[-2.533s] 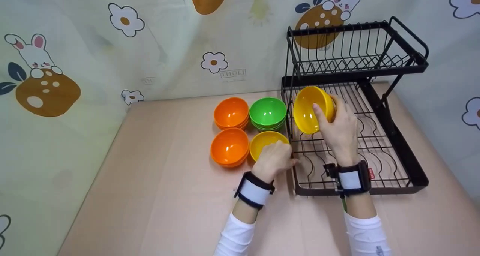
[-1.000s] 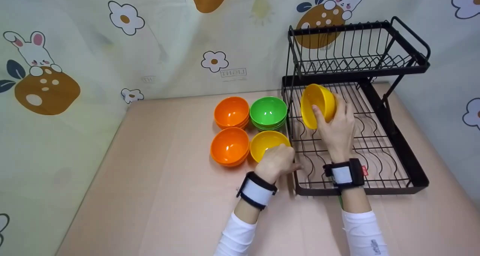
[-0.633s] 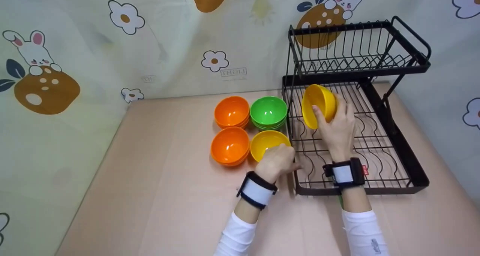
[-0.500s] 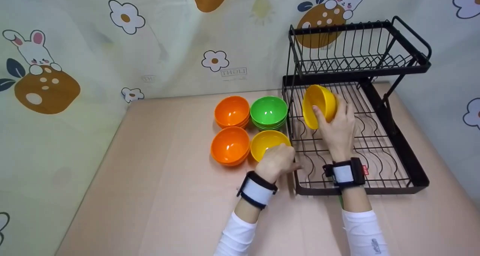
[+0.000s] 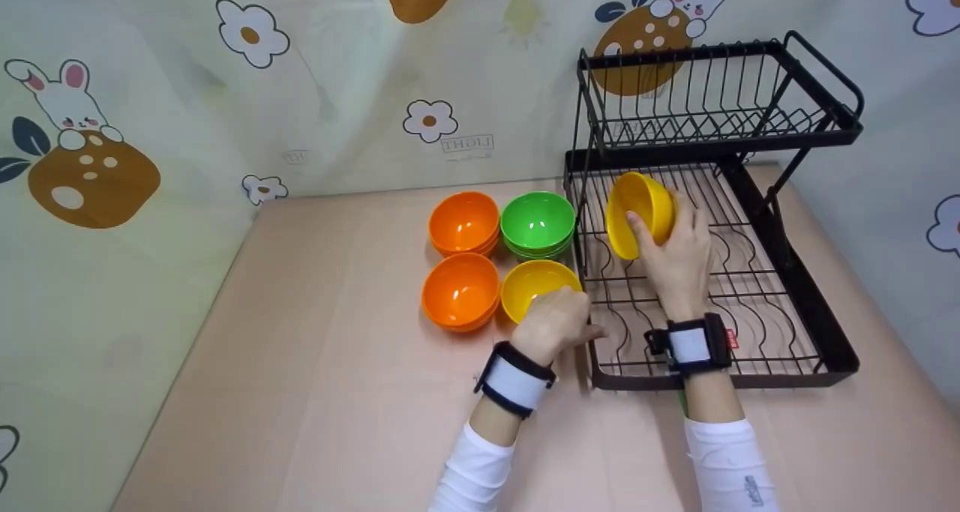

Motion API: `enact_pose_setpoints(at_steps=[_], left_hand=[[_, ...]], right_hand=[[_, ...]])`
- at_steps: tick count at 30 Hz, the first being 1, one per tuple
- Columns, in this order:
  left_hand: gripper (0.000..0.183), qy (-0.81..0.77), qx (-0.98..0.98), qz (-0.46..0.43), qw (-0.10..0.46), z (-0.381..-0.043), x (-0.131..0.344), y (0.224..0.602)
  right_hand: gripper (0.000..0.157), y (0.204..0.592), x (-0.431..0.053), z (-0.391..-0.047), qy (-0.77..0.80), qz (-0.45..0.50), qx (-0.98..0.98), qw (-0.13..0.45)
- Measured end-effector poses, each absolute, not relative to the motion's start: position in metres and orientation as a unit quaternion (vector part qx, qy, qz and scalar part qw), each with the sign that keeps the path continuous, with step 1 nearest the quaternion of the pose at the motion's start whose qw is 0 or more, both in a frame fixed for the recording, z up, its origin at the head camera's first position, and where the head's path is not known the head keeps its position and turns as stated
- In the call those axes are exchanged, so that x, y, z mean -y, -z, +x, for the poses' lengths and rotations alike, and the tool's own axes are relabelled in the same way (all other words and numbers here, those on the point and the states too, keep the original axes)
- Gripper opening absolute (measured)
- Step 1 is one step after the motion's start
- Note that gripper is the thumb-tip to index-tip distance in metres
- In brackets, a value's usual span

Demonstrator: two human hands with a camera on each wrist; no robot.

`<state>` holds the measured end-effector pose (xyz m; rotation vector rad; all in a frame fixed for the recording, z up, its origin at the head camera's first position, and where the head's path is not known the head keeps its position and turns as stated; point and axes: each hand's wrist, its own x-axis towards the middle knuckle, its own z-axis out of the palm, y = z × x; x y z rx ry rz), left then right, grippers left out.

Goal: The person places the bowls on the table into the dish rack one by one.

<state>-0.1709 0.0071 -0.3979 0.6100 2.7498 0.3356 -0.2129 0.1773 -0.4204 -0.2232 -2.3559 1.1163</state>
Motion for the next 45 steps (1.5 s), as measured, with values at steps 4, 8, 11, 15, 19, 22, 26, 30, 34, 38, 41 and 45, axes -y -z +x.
enact_pose_setpoints(at_steps=[4,8,11,15,19,22,26,30,34,38,41,45], left_hand=[[0.038,-0.115,-0.958,0.214,0.153,-0.171,-0.008,0.398],[0.037,-0.118,-0.957,0.211,0.158,-0.172,-0.008,0.399],[0.037,-0.118,-0.957,0.209,0.16,-0.172,-0.008,0.399],[0.037,-0.115,-0.957,0.214,0.156,-0.176,-0.007,0.406],[0.038,-0.112,-0.959,0.219,0.139,-0.183,-0.008,0.422],[0.037,-0.115,-0.959,0.218,0.14,-0.181,-0.008,0.418],[0.035,-0.119,-0.958,0.214,0.151,-0.172,-0.008,0.4],[0.035,-0.116,-0.958,0.213,0.152,-0.171,-0.008,0.398],[0.036,-0.115,-0.958,0.215,0.151,-0.171,-0.007,0.398],[0.036,-0.116,-0.958,0.214,0.152,-0.17,-0.007,0.398],[0.036,-0.117,-0.958,0.214,0.151,-0.169,-0.007,0.397],[0.037,-0.115,-0.958,0.217,0.148,-0.17,-0.007,0.397]], right_hand=[[0.072,0.419,-0.178,-0.212,-0.415,-0.089,0.874,0.238],[0.073,0.419,-0.178,-0.212,-0.413,-0.094,0.878,0.223],[0.074,0.42,-0.178,-0.213,-0.408,-0.092,0.881,0.222],[0.075,0.421,-0.178,-0.214,-0.4,-0.092,0.887,0.211],[0.079,0.421,-0.178,-0.215,-0.393,-0.101,0.896,0.183],[0.081,0.421,-0.178,-0.215,-0.386,-0.106,0.902,0.159],[0.082,0.424,-0.178,-0.216,-0.374,-0.103,0.91,0.147],[0.083,0.427,-0.178,-0.217,-0.362,-0.098,0.916,0.144],[0.085,0.429,-0.178,-0.218,-0.363,-0.095,0.917,0.138],[0.087,0.432,-0.177,-0.219,-0.369,-0.095,0.915,0.131],[0.088,0.433,-0.177,-0.219,-0.373,-0.094,0.914,0.131],[0.088,0.435,-0.177,-0.219,-0.375,-0.085,0.913,0.136]])
